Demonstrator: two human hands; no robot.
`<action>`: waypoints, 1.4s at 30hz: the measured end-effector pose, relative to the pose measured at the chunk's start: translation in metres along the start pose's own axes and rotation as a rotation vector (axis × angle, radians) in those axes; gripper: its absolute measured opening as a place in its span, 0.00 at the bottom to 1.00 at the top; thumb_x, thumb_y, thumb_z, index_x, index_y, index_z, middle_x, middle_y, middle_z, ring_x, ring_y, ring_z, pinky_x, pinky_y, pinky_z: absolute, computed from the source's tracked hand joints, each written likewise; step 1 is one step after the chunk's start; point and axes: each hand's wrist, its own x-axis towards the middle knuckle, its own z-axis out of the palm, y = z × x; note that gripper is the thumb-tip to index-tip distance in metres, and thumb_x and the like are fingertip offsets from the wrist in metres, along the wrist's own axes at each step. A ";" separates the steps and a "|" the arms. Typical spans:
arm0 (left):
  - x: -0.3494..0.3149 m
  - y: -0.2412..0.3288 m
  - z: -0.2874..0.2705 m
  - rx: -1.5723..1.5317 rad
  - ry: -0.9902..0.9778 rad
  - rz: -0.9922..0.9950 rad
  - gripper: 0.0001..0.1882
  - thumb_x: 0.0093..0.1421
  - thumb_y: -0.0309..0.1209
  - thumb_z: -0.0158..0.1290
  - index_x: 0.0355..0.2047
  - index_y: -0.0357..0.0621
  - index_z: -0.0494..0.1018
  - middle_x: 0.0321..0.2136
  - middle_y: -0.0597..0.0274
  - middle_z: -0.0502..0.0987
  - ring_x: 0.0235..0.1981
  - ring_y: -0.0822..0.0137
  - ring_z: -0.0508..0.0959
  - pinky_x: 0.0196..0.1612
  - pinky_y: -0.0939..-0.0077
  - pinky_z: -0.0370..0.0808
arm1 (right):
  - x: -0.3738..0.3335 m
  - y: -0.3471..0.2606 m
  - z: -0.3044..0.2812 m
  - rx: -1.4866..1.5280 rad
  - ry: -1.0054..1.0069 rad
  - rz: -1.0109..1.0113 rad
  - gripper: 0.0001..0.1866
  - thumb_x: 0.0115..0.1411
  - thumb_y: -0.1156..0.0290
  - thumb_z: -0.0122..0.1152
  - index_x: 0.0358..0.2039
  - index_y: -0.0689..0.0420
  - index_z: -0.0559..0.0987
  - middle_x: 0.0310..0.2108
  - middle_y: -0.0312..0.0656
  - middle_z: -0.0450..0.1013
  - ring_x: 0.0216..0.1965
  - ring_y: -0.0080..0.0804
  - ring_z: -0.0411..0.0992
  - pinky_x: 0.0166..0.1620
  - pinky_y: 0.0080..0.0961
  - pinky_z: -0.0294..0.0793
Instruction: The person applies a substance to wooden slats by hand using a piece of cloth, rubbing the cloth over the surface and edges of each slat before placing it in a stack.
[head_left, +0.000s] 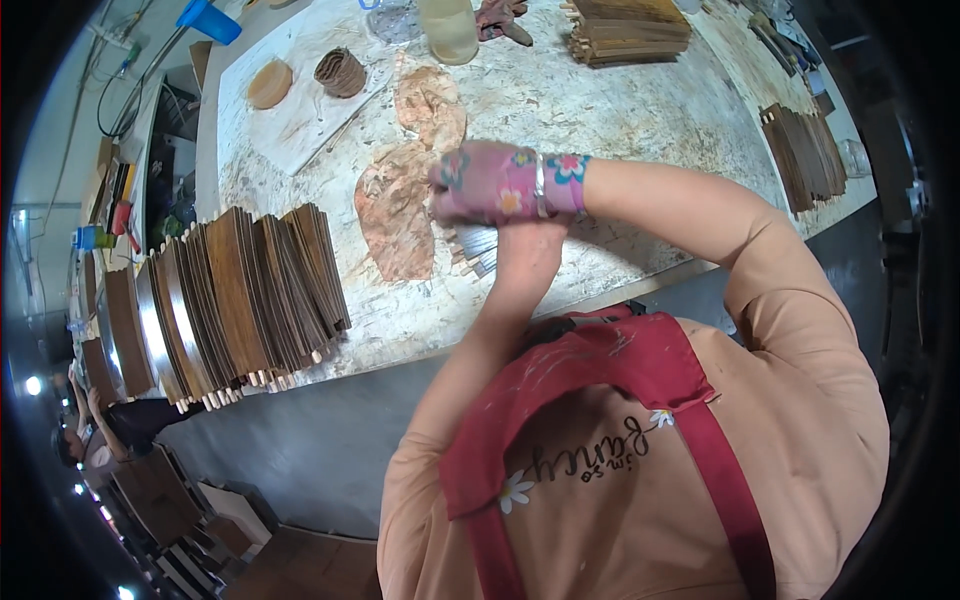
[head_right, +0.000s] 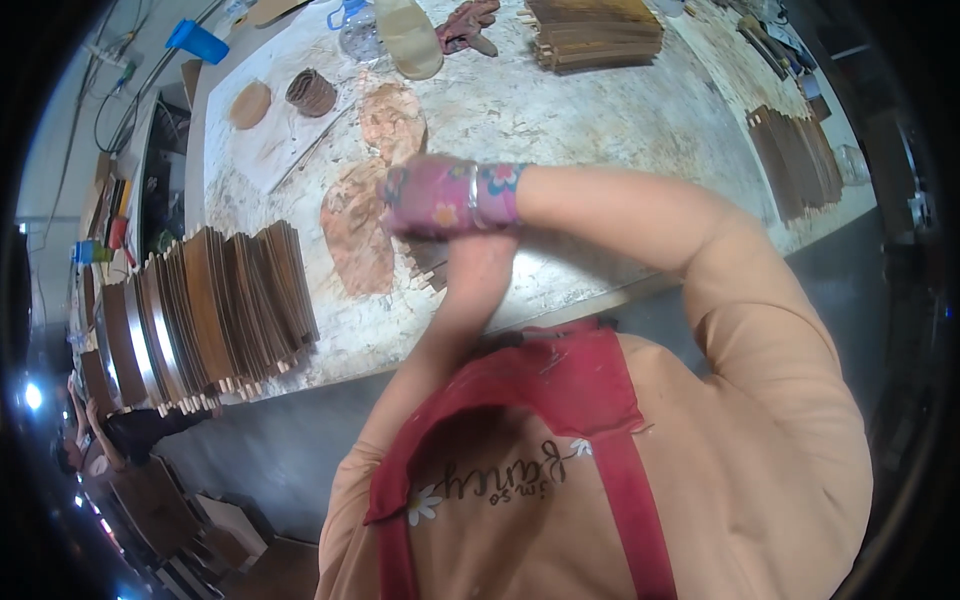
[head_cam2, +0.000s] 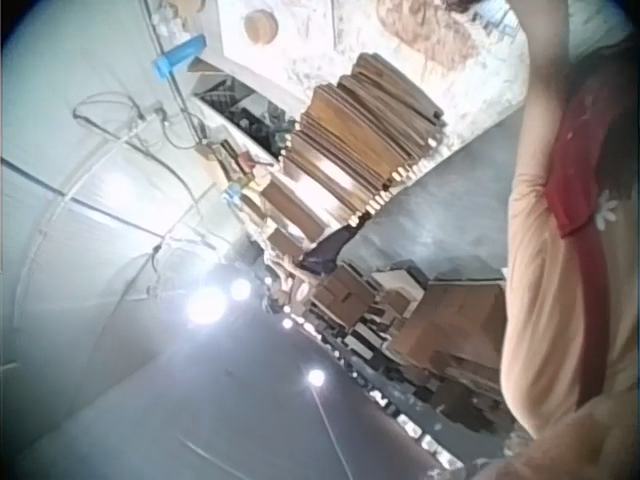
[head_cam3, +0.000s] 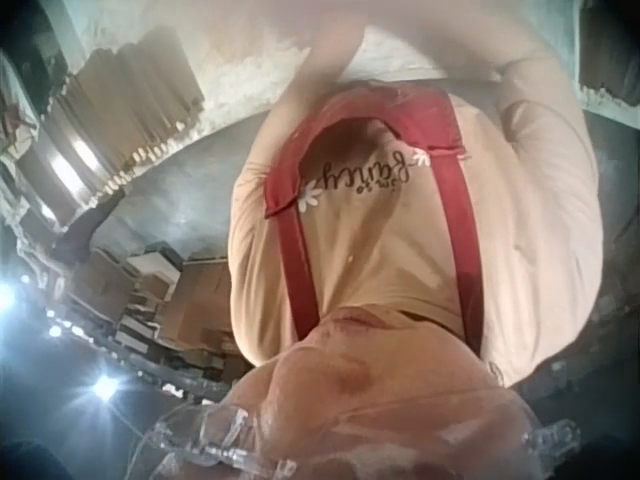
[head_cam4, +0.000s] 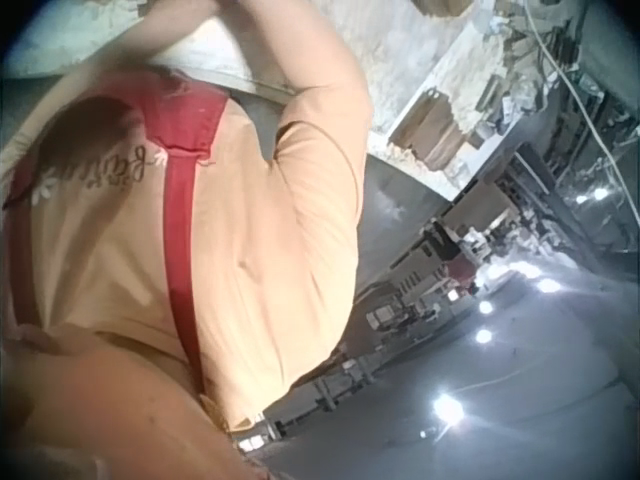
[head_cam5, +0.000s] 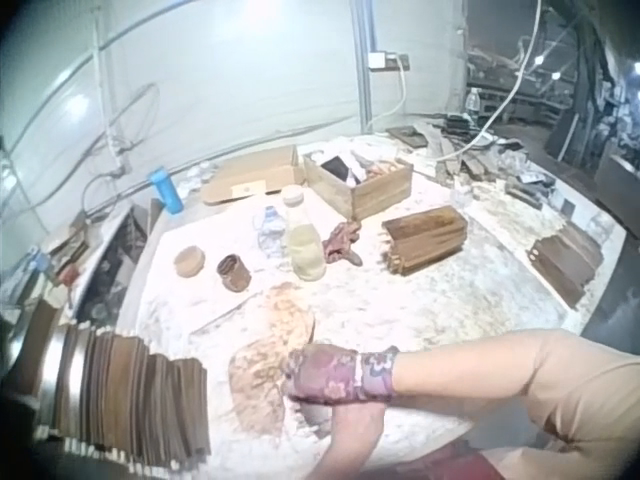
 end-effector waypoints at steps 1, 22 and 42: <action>-0.001 0.006 -0.001 0.178 0.208 0.054 0.25 0.60 0.28 0.45 0.57 0.63 0.71 0.57 0.46 0.66 0.61 0.46 0.62 0.62 0.47 0.59 | 0.008 0.009 0.001 -0.023 0.121 0.084 0.18 0.55 0.54 0.56 0.35 0.55 0.77 0.35 0.52 0.76 0.32 0.49 0.76 0.38 0.41 0.77; 0.030 -0.008 -0.114 -0.364 -0.375 -0.313 0.22 0.64 0.40 0.49 0.50 0.35 0.71 0.39 0.37 0.77 0.42 0.42 0.76 0.47 0.56 0.72 | -0.199 0.048 -0.021 1.002 0.959 0.624 0.23 0.57 0.62 0.69 0.50 0.60 0.78 0.46 0.43 0.76 0.49 0.31 0.73 0.54 0.25 0.74; -0.003 -0.011 -0.050 -0.153 0.084 0.019 0.29 0.52 0.34 0.62 0.54 0.38 0.71 0.56 0.45 0.68 0.55 0.46 0.69 0.58 0.56 0.65 | -0.167 0.011 0.020 0.154 0.514 0.574 0.19 0.58 0.58 0.60 0.45 0.56 0.79 0.38 0.49 0.75 0.44 0.48 0.73 0.48 0.37 0.72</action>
